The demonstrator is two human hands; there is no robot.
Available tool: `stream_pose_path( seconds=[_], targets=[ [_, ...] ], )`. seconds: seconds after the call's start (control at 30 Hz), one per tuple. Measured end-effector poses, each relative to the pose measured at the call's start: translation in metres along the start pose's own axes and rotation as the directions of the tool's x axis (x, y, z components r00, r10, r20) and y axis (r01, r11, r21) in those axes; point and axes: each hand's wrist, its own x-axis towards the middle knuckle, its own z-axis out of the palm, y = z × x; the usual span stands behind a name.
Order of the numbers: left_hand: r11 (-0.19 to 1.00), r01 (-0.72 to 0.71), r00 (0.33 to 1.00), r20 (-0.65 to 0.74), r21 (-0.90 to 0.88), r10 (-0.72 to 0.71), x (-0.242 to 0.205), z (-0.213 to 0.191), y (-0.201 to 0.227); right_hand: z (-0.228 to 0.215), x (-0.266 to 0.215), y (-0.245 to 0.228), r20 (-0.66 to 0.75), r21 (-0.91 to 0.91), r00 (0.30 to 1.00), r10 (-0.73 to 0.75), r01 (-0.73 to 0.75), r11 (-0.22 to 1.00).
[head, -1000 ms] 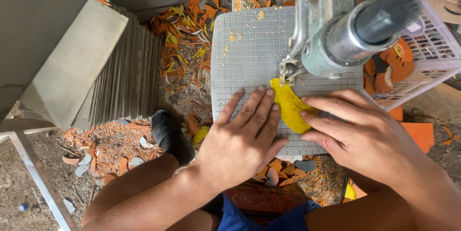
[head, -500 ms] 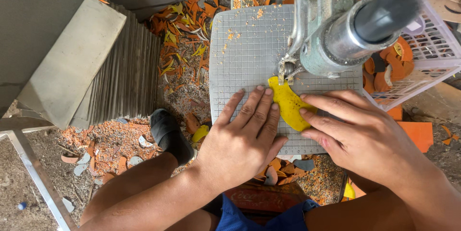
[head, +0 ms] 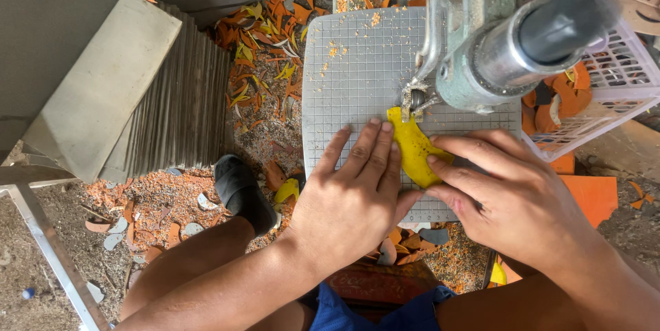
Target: The person sits on the floor and uses a vertical spindle trimmer to shape the edges of small orange and yellow rubber-like pieces. They handle each piece one at a time, guiding it against the spinning cutter and then placing the trimmed pieces into a nearby white basket.
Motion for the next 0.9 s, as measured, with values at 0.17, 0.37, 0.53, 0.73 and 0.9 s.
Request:
stream_pose_path(
  seconds=[0.17,0.37,0.53,0.73,0.9],
  targets=[
    [0.999,0.006,1.0,0.024,0.043,-0.007,0.004,0.001,0.001,0.002,0.0,-0.004,-0.006,0.009,0.999,0.041,-0.041,0.999],
    [0.997,-0.033,0.999,0.034,0.075,0.031,0.006,-0.005,-0.007,0.007,0.001,-0.008,-0.039,0.001,0.999,0.037,-0.037,0.999],
    [0.999,-0.046,0.999,0.03,0.021,0.045,0.009,-0.006,-0.018,0.014,0.0,-0.009,-0.084,0.011,0.996,0.015,-0.014,1.0],
    [0.999,-0.054,0.998,0.012,0.002,0.054,0.011,-0.006,-0.022,0.019,0.001,-0.01,-0.109,0.003,0.994,0.031,-0.031,1.0],
    [0.998,-0.064,0.998,0.019,0.007,0.064,0.013,-0.006,-0.025,0.02,0.002,-0.011,-0.122,0.012,0.992,0.041,-0.04,0.999]
  ],
)
